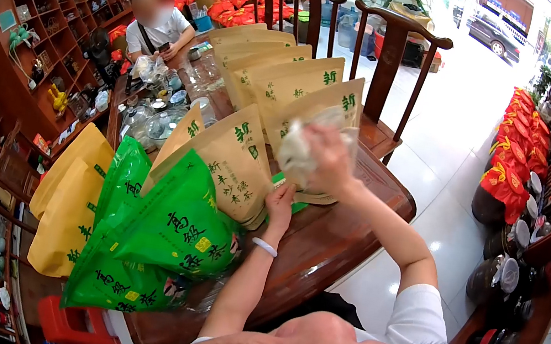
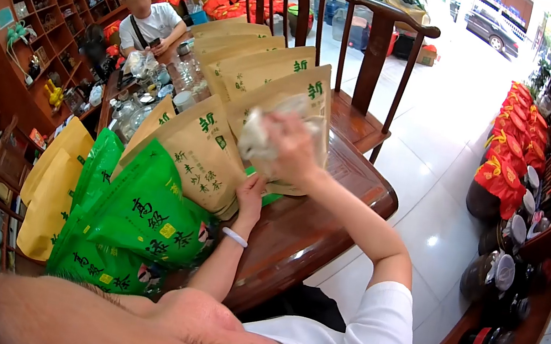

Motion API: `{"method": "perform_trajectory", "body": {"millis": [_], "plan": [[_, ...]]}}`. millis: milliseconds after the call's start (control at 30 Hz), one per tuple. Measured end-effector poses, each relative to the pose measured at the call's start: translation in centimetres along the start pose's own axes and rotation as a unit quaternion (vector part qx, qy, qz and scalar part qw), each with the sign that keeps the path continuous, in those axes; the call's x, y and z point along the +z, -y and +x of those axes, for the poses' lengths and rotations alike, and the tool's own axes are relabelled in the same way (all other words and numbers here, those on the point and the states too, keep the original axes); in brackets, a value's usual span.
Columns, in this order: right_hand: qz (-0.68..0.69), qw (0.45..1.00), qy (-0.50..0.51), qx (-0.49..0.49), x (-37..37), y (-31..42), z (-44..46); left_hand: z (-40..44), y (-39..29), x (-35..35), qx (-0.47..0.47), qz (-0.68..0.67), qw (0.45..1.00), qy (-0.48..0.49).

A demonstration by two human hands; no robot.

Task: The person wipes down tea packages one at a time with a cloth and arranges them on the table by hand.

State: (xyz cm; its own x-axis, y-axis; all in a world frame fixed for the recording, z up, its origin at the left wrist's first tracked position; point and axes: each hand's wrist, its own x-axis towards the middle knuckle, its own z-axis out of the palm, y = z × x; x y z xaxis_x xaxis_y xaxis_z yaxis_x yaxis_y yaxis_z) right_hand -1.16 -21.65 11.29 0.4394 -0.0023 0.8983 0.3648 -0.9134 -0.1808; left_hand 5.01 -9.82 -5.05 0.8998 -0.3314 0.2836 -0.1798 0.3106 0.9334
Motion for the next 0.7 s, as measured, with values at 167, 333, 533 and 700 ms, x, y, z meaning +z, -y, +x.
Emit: {"method": "perform_trajectory", "body": {"millis": [167, 333, 533, 700], "plan": [[0.014, 0.996, 0.048, -0.072, 0.7, 2.0, 1.1, 0.0, 1.1, -0.1, 0.0, -0.025, 1.0, -0.017], [-0.015, 0.995, -0.083, 0.06, -2.1, -2.3, 2.8, -0.4, -1.2, 0.3, -0.005, -0.018, 1.0, -0.004], [0.011, 0.956, -0.123, 0.264, -4.1, -8.3, -3.2, -0.4, -1.6, 0.3, 0.002, 0.02, 1.0, 0.01], [0.083, 0.921, -0.008, 0.38, -2.7, -7.2, -13.1, -0.4, -1.6, 0.4, -0.01, 0.019, 1.0, 0.001]]}}
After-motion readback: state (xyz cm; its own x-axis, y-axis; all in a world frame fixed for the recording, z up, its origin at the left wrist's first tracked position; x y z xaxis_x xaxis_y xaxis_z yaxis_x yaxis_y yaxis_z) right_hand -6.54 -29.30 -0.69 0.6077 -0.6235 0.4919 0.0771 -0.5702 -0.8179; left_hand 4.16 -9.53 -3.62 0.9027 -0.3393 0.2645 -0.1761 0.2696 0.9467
